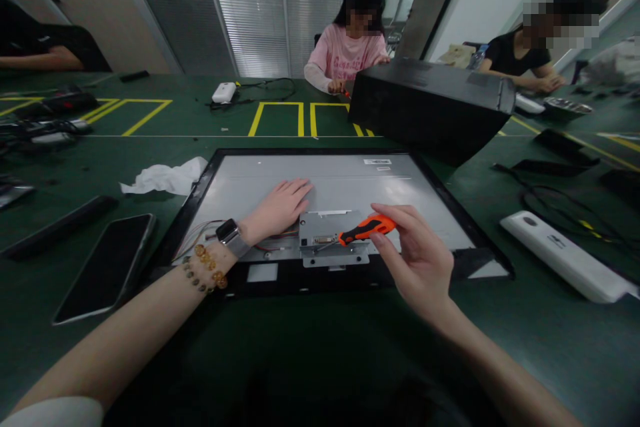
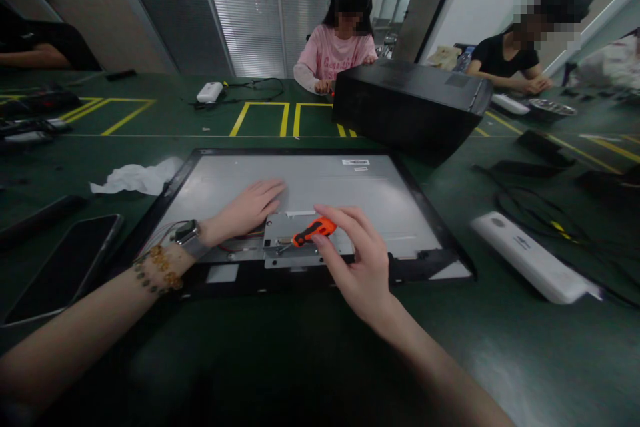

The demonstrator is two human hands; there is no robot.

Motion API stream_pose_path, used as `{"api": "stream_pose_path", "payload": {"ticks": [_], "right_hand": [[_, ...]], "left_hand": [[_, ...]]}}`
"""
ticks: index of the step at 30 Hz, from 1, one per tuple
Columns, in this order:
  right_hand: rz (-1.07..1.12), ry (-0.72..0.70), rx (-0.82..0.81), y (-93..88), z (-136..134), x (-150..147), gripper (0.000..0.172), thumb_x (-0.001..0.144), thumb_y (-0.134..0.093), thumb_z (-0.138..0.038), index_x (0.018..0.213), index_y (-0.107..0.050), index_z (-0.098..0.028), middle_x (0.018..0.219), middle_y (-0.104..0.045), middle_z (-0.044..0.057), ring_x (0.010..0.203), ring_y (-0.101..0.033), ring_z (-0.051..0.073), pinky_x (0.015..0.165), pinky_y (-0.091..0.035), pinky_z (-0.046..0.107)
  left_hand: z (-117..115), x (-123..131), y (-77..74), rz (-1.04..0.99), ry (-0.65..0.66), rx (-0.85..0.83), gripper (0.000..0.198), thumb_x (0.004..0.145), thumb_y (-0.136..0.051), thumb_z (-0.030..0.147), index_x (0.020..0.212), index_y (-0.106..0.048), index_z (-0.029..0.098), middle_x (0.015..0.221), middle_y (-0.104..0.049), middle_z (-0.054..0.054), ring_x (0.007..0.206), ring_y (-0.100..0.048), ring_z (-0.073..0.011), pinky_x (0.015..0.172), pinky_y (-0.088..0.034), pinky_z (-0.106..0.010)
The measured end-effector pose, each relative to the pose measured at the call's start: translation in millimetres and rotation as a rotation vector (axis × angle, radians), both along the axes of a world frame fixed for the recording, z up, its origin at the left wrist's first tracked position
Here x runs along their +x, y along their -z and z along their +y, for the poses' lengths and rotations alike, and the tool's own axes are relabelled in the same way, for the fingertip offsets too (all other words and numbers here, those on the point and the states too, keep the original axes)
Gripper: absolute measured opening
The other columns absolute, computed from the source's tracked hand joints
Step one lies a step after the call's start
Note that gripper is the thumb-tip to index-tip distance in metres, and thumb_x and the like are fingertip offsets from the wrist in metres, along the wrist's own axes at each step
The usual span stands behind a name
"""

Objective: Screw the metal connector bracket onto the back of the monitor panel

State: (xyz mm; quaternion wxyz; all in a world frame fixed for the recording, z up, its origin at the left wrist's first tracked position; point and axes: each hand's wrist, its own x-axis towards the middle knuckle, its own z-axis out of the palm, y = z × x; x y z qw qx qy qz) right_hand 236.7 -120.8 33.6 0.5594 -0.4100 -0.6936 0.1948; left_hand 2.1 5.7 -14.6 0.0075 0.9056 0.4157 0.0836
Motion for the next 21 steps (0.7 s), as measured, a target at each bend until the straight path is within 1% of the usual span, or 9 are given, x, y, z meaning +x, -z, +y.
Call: {"api": "stream_pose_path", "payload": {"ticks": [3,5,8,10,12,14,17,19,21], "right_hand": [[0.029,-0.04,-0.031,0.6,-0.3,0.2,0.049,0.088,-0.054,-0.011,0.132,-0.05,-0.032,0.114,-0.062,0.005,0.105,-0.059,0.022,0.092,-0.046,0.044],[0.016,-0.059,-0.023,-0.6,-0.4,0.7,0.048,0.089,-0.051,-0.011,0.133,-0.05,-0.031,0.117,-0.063,0.005,0.108,-0.059,0.022,0.095,-0.045,0.045],[-0.012,-0.073,-0.026,-2.7,-0.1,1.0,0.045,0.089,-0.052,-0.013,0.13,-0.053,-0.03,0.117,-0.062,0.006,0.108,-0.058,0.023,0.094,-0.046,0.046],[-0.014,-0.081,-0.028,-2.7,0.2,0.7,0.043,0.087,-0.056,-0.014,0.127,-0.056,-0.031,0.113,-0.062,0.005,0.104,-0.06,0.023,0.09,-0.048,0.045],[-0.01,-0.077,-0.019,-1.6,0.1,-0.1,0.043,0.085,-0.061,-0.014,0.124,-0.058,-0.032,0.108,-0.064,0.003,0.099,-0.062,0.021,0.086,-0.051,0.043],[-0.013,-0.067,-0.011,-0.2,-0.6,-1.2,0.044,0.085,-0.061,-0.013,0.124,-0.058,-0.033,0.108,-0.065,0.003,0.098,-0.063,0.021,0.086,-0.052,0.042],[-0.021,-0.07,-0.035,0.9,-2.6,-2.2,0.049,0.087,-0.056,-0.013,0.133,-0.05,-0.031,0.116,-0.065,0.005,0.103,-0.063,0.022,0.092,-0.05,0.044],[-0.026,-0.095,-0.064,0.5,-3.4,-2.1,0.053,0.089,-0.052,-0.013,0.139,-0.043,-0.029,0.119,-0.065,0.007,0.106,-0.062,0.022,0.096,-0.048,0.046],[-0.044,-0.118,-0.075,-0.9,-3.3,-1.3,0.054,0.09,-0.05,-0.013,0.141,-0.04,-0.029,0.12,-0.065,0.007,0.107,-0.061,0.022,0.098,-0.046,0.047]], "left_hand": [[-0.7,0.1,-1.0,-0.001,-0.004,-0.002,0.042,0.1,-0.031,0.028,0.137,-0.041,0.012,0.146,-0.039,-0.012,0.134,-0.036,-0.0234,0.111,-0.026,-0.043],[-0.8,0.0,-1.2,-0.002,-0.006,-0.003,0.042,0.1,-0.032,0.027,0.138,-0.041,0.012,0.146,-0.039,-0.012,0.134,-0.036,-0.0235,0.111,-0.026,-0.042],[-0.5,-0.1,-1.0,-0.004,-0.007,-0.004,0.042,0.1,-0.031,0.028,0.137,-0.041,0.012,0.146,-0.039,-0.012,0.134,-0.036,-0.0237,0.112,-0.026,-0.043],[-0.1,-0.2,-0.6,-0.007,-0.008,-0.005,0.042,0.1,-0.029,0.029,0.137,-0.041,0.012,0.146,-0.039,-0.012,0.134,-0.036,-0.0234,0.111,-0.026,-0.043],[0.1,-0.4,0.0,-0.008,-0.006,-0.005,0.043,0.1,-0.027,0.029,0.137,-0.041,0.012,0.147,-0.038,-0.012,0.134,-0.035,-0.0234,0.111,-0.026,-0.044],[0.2,-0.4,0.2,-0.009,-0.004,-0.006,0.043,0.1,-0.027,0.03,0.137,-0.041,0.012,0.147,-0.038,-0.012,0.134,-0.035,-0.0237,0.111,-0.026,-0.044],[-0.4,-0.1,-0.6,-0.011,-0.005,-0.008,0.043,0.1,-0.026,0.03,0.137,-0.041,0.012,0.147,-0.039,-0.012,0.134,-0.035,-0.0236,0.111,-0.026,-0.044],[-0.7,0.2,-1.0,-0.011,-0.008,-0.008,0.043,0.1,-0.026,0.03,0.137,-0.041,0.013,0.146,-0.039,-0.012,0.134,-0.036,-0.0235,0.111,-0.026,-0.044],[-0.5,0.3,-0.4,-0.01,-0.011,-0.007,0.043,0.1,-0.027,0.029,0.137,-0.041,0.012,0.146,-0.039,-0.012,0.133,-0.036,-0.0238,0.111,-0.026,-0.044]]}}
